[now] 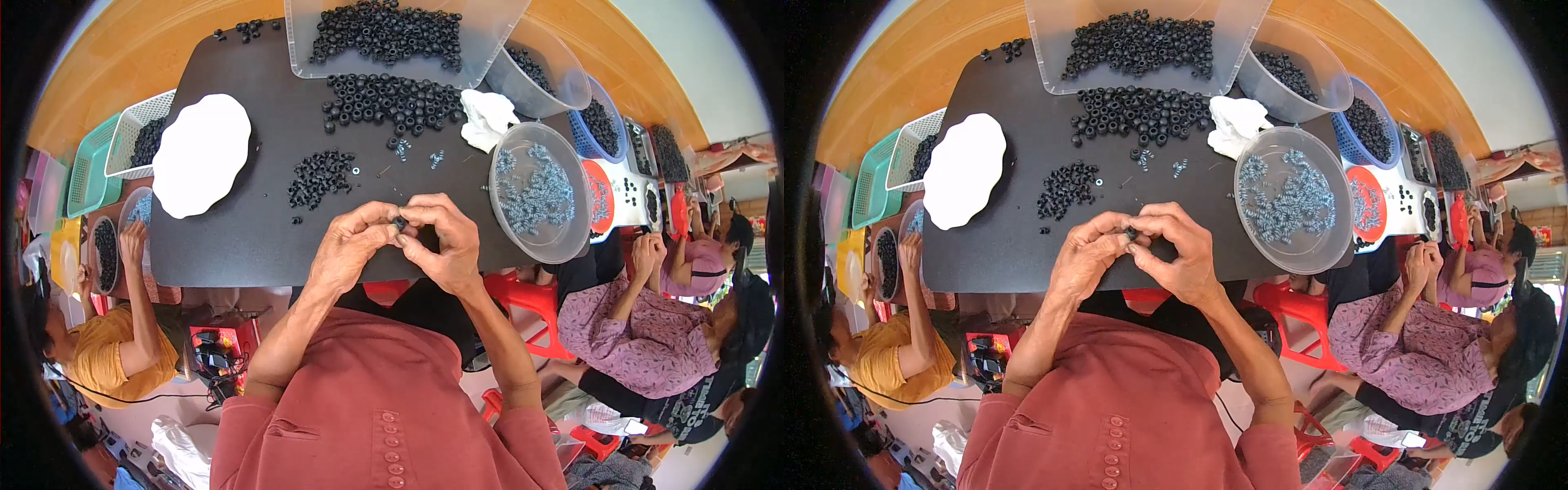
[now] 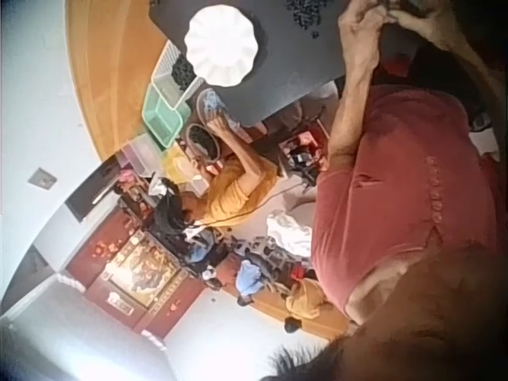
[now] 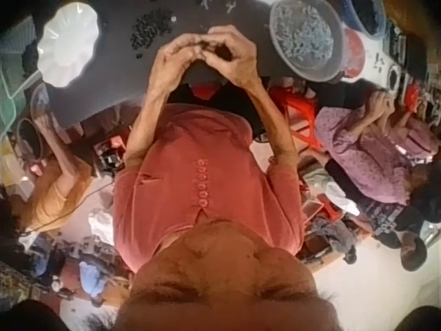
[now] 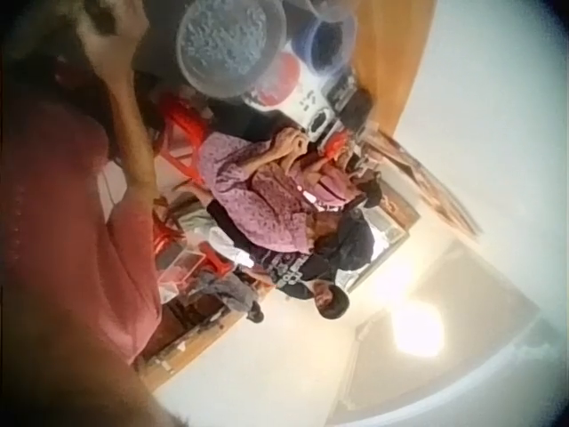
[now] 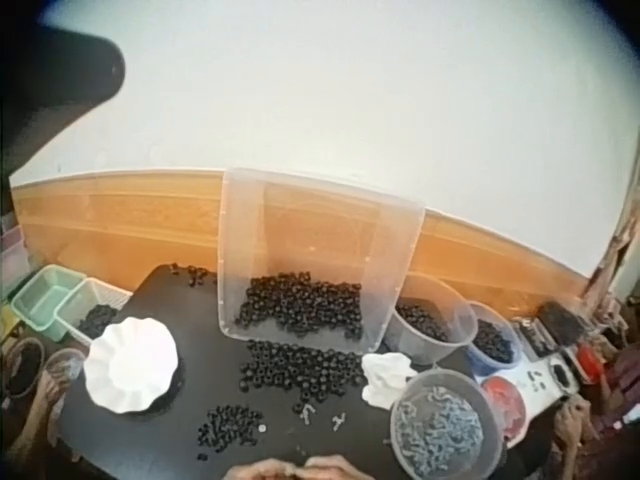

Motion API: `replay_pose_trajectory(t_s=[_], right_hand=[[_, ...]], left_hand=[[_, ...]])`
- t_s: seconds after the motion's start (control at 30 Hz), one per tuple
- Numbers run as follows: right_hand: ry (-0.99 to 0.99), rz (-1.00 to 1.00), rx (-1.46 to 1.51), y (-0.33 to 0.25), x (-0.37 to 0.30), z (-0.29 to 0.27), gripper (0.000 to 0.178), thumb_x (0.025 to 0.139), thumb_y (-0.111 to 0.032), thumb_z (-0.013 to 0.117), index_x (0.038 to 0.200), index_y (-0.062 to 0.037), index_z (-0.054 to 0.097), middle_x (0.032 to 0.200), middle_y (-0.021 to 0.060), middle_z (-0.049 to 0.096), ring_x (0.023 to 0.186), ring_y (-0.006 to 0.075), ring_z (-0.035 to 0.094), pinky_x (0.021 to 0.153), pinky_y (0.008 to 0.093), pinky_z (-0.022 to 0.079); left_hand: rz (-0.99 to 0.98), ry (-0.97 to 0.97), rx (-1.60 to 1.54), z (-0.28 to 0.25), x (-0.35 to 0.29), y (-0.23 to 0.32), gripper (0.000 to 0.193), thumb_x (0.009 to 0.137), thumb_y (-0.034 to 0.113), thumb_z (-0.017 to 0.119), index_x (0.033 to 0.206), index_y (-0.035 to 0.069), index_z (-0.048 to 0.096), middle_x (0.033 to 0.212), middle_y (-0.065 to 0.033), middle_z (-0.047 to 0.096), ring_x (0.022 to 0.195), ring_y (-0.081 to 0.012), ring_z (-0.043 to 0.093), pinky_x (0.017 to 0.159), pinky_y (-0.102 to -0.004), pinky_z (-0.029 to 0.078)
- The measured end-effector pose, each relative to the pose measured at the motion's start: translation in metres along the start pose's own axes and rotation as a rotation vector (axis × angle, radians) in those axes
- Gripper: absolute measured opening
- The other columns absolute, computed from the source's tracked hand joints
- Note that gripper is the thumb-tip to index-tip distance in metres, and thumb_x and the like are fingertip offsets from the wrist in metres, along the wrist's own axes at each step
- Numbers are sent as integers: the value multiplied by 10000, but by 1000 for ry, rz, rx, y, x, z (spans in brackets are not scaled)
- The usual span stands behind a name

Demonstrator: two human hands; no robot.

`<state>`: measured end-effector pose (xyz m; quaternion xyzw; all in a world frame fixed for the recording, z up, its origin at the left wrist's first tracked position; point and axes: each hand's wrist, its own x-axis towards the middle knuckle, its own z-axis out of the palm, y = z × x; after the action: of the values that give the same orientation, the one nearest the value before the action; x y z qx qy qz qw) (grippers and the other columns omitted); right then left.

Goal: The person assembles small components by picking inserts and black rubber pieces from the table and pressing the inserts into the rubber pieces by hand.

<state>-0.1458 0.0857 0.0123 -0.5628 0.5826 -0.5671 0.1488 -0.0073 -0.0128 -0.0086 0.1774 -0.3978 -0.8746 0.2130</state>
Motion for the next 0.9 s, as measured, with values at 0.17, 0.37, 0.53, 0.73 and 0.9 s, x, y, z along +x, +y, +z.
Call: replay_pose_trajectory(t_s=[0.17,0.37,0.53,0.73,0.9], right_hand=[[30,-77,-111,-1,3,3,375,676,63,752,1024,-25,642,1002,108,629,788,158,617,701,270,511],[45,-46,-147,3,0,7,366,675,54,765,1007,-23,632,989,103,633,815,168,622,707,274,510],[35,-15,-91,-2,1,5,340,692,66,741,1004,-14,633,985,112,637,824,173,630,705,272,510],[13,90,-80,-7,2,-1,235,739,46,701,964,-14,674,928,99,656,742,166,639,675,272,519],[21,179,-79,-14,4,1,173,742,50,701,904,-9,686,859,80,670,686,134,635,642,259,516]], left_hand=[[-34,-14,-52,1,2,4,206,927,19,503,1099,-50,594,992,-127,655,938,-179,632,849,-281,509],[-94,-31,-127,-1,5,5,181,929,23,500,1067,-53,588,998,-143,644,978,-206,631,875,-312,512],[-113,-17,-86,2,3,8,150,921,28,511,1019,-45,598,957,-101,640,934,-176,635,833,-284,511],[51,73,320,9,-2,7,134,885,-15,540,1002,-13,605,879,-20,626,840,-85,594,788,-249,495],[108,65,392,6,-6,3,133,884,-23,544,1004,-11,600,897,-21,624,844,-80,586,786,-248,496]])
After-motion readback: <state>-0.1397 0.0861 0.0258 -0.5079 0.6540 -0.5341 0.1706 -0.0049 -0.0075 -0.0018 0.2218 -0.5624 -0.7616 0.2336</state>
